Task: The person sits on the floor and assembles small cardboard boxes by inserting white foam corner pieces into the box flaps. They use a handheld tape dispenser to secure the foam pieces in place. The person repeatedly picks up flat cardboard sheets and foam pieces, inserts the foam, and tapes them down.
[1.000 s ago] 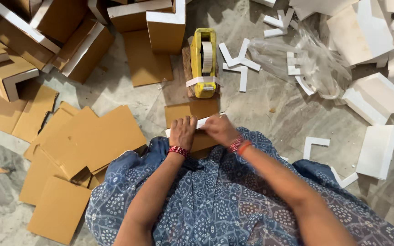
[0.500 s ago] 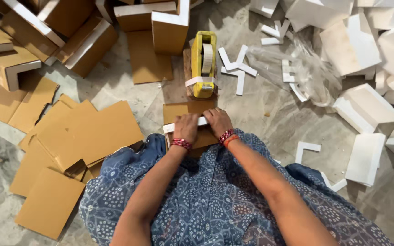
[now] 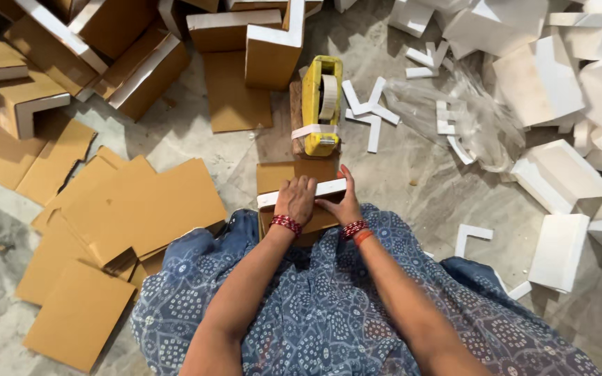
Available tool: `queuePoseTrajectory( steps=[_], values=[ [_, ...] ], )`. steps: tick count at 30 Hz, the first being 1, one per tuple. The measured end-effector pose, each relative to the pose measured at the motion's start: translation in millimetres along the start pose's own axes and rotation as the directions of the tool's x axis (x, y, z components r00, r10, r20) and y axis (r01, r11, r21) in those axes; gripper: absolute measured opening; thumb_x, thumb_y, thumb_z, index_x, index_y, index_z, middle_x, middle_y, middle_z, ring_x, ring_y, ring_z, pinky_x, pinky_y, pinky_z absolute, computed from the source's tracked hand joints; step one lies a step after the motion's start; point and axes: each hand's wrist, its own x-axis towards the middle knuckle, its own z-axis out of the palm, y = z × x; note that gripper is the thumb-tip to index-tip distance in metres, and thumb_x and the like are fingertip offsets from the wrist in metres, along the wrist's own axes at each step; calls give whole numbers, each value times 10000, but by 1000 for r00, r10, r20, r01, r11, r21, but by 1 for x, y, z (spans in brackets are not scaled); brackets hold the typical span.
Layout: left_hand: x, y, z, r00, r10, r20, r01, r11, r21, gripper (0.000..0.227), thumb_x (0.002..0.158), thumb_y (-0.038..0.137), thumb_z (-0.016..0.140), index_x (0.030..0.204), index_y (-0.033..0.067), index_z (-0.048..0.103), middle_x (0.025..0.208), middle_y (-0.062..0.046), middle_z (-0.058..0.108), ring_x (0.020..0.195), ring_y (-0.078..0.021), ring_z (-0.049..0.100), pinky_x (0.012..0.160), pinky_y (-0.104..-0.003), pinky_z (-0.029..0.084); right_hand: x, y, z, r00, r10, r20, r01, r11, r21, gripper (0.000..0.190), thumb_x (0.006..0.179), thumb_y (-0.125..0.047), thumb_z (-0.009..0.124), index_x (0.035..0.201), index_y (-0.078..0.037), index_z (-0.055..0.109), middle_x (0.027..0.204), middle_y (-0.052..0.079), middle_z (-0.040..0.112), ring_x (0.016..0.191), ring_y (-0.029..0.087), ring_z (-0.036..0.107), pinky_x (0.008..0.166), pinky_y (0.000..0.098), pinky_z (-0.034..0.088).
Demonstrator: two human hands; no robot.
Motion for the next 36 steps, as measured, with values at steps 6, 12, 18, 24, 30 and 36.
queuePoseTrajectory(
  steps=[6,12,18,24,30,36],
  values=[
    [0,-6,14,999,17,-30,-16,999,29,222,854,107,571,1073,109,608,978,-89,652,958,-280,638,845,-417,458,16,-30,-42,964,-217,155,260,892,-369,981,620,-91,923,1469,-94,431,1387,203,565,1260,364,577,1062,407,477],
    [5,-24,14,998,-11,-60,9,999,-38,199,834,95,628,1029,132,624,961,-68,678,975,-267,652,873,-437,460,28,-31,-32,951,-217,222,304,801,-516,508,753,-69,835,1232,-88,668,1217,124,700,1116,329,675,980,388,549],
    [4,-35,-11,997,-53,-53,37,961,-273,353,703,106,725,1050,145,674,956,-89,723,976,-300,671,879,-446,477,77,-11,-31,920,-119,372,292,844,-451,538,672,-87,888,1176,-69,702,1126,143,724,1034,294,695,909,381,550],
    [4,-37,-4,996,-56,-75,31,955,-295,373,679,67,690,1044,144,700,977,-94,735,987,-312,674,884,-450,483,152,-54,-52,999,47,-15,-49,948,-315,303,892,-337,792,1042,-74,787,878,63,783,753,138,734,709,289,566],
    [4,-35,-9,995,-75,-63,53,955,-292,338,695,83,700,1028,139,708,974,-105,730,992,-324,669,879,-463,484,156,-54,-35,974,228,-14,-229,971,-69,424,894,-429,818,1007,-21,841,803,25,747,686,76,569,620,261,462],
    [10,-39,-4,996,-92,-21,81,949,-304,334,706,85,700,1035,142,716,984,-100,735,997,-320,673,886,-461,492,4,-44,-45,934,325,148,-356,813,460,150,925,-181,672,971,-68,759,879,22,770,775,118,711,681,261,564]
  ],
)
